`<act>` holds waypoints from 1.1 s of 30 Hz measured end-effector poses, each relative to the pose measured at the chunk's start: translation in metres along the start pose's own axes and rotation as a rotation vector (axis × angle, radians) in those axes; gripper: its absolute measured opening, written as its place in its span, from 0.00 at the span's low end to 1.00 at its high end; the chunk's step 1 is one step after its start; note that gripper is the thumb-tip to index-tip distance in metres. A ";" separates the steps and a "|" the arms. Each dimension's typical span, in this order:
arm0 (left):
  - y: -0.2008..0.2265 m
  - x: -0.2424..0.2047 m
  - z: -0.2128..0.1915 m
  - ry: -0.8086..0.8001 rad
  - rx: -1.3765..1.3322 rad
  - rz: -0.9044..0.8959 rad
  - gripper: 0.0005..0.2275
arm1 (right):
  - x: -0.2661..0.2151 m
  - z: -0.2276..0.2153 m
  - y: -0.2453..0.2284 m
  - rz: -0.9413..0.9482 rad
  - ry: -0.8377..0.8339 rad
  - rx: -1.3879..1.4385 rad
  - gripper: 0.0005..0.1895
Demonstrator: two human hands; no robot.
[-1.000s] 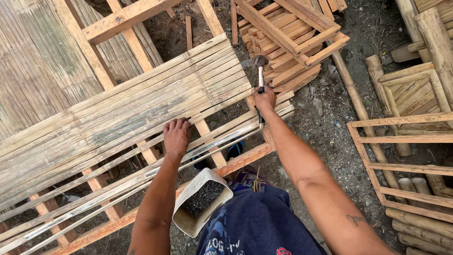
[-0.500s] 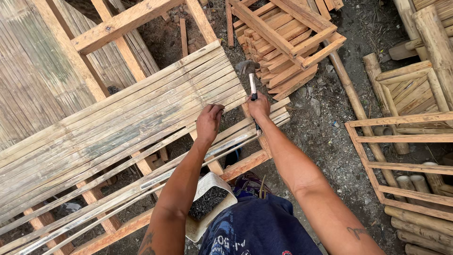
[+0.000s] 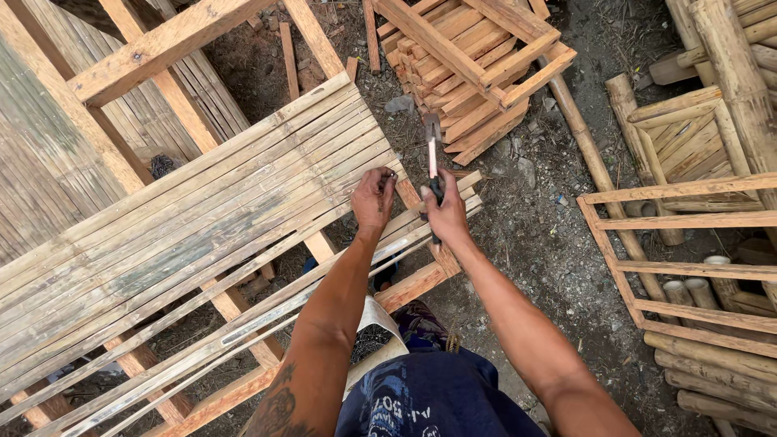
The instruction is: The person hammers nails into a wooden pallet-like structure using a hammer. They repeatedly pick nails from a container and secure wooden slats to the frame.
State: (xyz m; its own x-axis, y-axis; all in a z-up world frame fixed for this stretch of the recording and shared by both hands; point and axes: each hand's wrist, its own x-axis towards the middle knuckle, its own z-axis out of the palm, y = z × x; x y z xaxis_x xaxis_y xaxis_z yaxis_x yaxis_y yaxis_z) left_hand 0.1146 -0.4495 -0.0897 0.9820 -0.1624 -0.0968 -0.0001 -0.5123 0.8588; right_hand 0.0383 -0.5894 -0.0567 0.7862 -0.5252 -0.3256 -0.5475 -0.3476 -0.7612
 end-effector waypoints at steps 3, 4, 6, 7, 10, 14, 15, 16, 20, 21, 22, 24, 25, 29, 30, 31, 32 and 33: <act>0.006 0.000 0.000 -0.002 0.110 0.070 0.06 | -0.040 -0.027 0.007 0.275 -0.183 -0.099 0.19; 0.008 0.000 0.000 -0.007 0.135 0.065 0.05 | -0.053 -0.034 0.008 0.139 -0.151 -0.120 0.17; 0.010 -0.003 0.000 -0.006 0.153 0.071 0.05 | -0.073 -0.044 0.008 -0.134 -0.089 -0.165 0.16; 0.010 -0.004 0.001 0.000 0.146 0.083 0.05 | -0.081 -0.048 0.007 -0.177 -0.105 -0.139 0.15; 0.009 -0.004 0.000 -0.013 0.153 0.095 0.05 | -0.087 -0.045 -0.001 -0.390 -0.063 -0.093 0.15; 0.007 -0.003 0.003 -0.019 0.219 0.087 0.07 | -0.083 -0.035 0.001 -0.216 -0.231 -0.310 0.14; 0.006 -0.006 0.005 -0.011 0.217 0.093 0.06 | -0.086 -0.035 0.006 0.007 -0.377 -0.402 0.15; 0.005 -0.006 0.003 0.000 0.219 0.102 0.06 | -0.089 -0.032 0.010 -0.063 -0.333 -0.335 0.14; 0.005 -0.003 -0.002 0.013 0.141 0.202 0.07 | -0.085 -0.029 0.018 -0.521 -0.055 -0.061 0.15; 0.005 -0.007 -0.002 0.003 0.142 0.170 0.10 | -0.087 -0.030 0.020 -0.673 0.027 0.008 0.17; 0.005 -0.004 -0.004 -0.001 0.147 0.151 0.14 | -0.083 -0.028 0.019 -0.538 -0.037 -0.047 0.15; 0.008 -0.001 -0.007 -0.016 0.128 0.156 0.19 | -0.076 -0.027 0.016 -0.268 -0.168 -0.160 0.13; 0.009 0.000 -0.009 -0.025 0.103 0.182 0.21 | -0.075 -0.029 0.016 -0.205 -0.179 -0.207 0.13; 0.016 -0.004 -0.031 -0.183 0.053 0.190 0.26 | -0.078 -0.035 0.008 -0.320 -0.056 -0.137 0.14; 0.015 -0.008 -0.036 -0.182 0.091 0.212 0.26 | -0.081 -0.039 0.008 -0.439 0.011 -0.066 0.14; 0.013 -0.011 -0.042 -0.181 0.130 0.233 0.26 | -0.082 -0.041 0.008 -0.575 0.055 -0.012 0.15; 0.009 -0.013 -0.049 -0.178 0.171 0.251 0.26 | -0.084 -0.043 0.009 -0.712 0.093 0.047 0.16; 0.004 -0.016 -0.057 -0.159 0.196 0.257 0.22 | -0.083 -0.043 0.009 -0.849 0.128 0.106 0.17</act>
State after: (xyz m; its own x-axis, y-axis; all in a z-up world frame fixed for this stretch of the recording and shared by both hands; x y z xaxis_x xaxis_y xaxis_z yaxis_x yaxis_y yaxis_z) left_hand 0.1097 -0.4010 -0.0559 0.9036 -0.4279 0.0197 -0.2944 -0.5870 0.7542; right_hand -0.0439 -0.5827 -0.0123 0.8751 -0.2059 0.4380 0.2457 -0.5907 -0.7686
